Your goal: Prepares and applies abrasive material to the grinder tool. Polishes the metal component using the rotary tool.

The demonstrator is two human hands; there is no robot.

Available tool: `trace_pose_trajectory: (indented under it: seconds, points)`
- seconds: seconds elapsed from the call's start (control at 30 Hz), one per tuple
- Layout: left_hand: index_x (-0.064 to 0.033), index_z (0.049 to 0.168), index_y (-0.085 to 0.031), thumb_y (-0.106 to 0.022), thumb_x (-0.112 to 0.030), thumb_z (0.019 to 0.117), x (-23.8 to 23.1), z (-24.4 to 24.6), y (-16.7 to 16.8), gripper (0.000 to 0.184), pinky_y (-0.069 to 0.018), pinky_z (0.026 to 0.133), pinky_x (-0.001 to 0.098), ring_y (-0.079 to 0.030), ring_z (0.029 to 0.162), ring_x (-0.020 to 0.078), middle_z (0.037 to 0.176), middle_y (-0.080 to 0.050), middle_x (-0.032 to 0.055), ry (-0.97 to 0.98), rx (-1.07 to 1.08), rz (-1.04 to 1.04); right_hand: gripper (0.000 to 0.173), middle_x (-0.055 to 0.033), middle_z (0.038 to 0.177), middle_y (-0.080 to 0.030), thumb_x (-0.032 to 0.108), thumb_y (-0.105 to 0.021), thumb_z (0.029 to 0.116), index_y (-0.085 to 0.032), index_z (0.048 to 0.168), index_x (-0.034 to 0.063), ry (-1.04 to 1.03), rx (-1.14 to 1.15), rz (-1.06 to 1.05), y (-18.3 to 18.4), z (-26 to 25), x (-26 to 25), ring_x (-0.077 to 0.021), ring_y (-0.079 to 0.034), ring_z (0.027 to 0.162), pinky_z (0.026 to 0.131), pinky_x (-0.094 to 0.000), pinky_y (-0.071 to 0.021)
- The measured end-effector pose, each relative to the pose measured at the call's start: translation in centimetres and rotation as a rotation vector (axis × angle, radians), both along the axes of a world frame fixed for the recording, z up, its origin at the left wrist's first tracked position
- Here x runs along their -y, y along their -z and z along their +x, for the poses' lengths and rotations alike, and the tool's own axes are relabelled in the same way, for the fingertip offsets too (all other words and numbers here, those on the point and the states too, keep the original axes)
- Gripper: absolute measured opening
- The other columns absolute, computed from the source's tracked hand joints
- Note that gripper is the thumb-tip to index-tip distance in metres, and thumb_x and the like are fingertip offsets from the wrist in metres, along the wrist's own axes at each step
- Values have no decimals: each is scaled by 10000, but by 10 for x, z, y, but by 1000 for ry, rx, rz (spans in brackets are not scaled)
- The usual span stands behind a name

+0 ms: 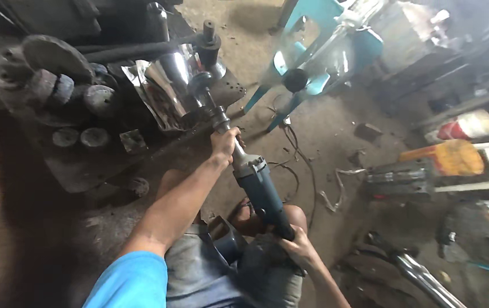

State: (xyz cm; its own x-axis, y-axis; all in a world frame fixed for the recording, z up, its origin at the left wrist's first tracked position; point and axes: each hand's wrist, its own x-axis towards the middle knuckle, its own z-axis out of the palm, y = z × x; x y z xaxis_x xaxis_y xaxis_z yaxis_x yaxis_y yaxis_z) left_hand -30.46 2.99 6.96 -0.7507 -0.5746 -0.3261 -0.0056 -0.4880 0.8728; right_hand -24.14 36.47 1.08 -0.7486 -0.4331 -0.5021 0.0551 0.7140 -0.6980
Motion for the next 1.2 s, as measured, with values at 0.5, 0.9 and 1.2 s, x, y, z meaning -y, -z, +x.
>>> trace_pose_trajectory:
  seconds: [0.5, 0.9, 1.2]
  points:
    - [-121, 821, -516, -519, -114, 929, 26, 27, 66, 108, -565, 593, 394, -576, 540, 174, 609, -537, 17, -19, -147, 272, 407, 10, 818, -735, 551, -735, 830, -744, 1004, 183, -127, -262, 245, -4, 26, 8, -120, -720, 785, 737, -430, -600]
    - [15, 1095, -547, -518, -36, 975, 10, -2, 2, 134, -611, 654, 395, -675, 698, 246, 831, -628, 152, -2, 209, 134, 311, 61, 822, -732, 480, -771, 805, -753, 941, 201, -26, -112, 80, 1, 11, 3, -63, -700, 782, 762, -372, -605]
    - [0, 1057, -576, -593, -88, 939, 7, -17, 29, 148, -605, 576, 383, -675, 642, 225, 790, -644, 127, -7, 139, 122, 304, 37, 784, -719, 450, -785, 794, -744, 922, 178, 23, -52, 56, 0, 9, 2, -89, -694, 721, 705, -372, -607]
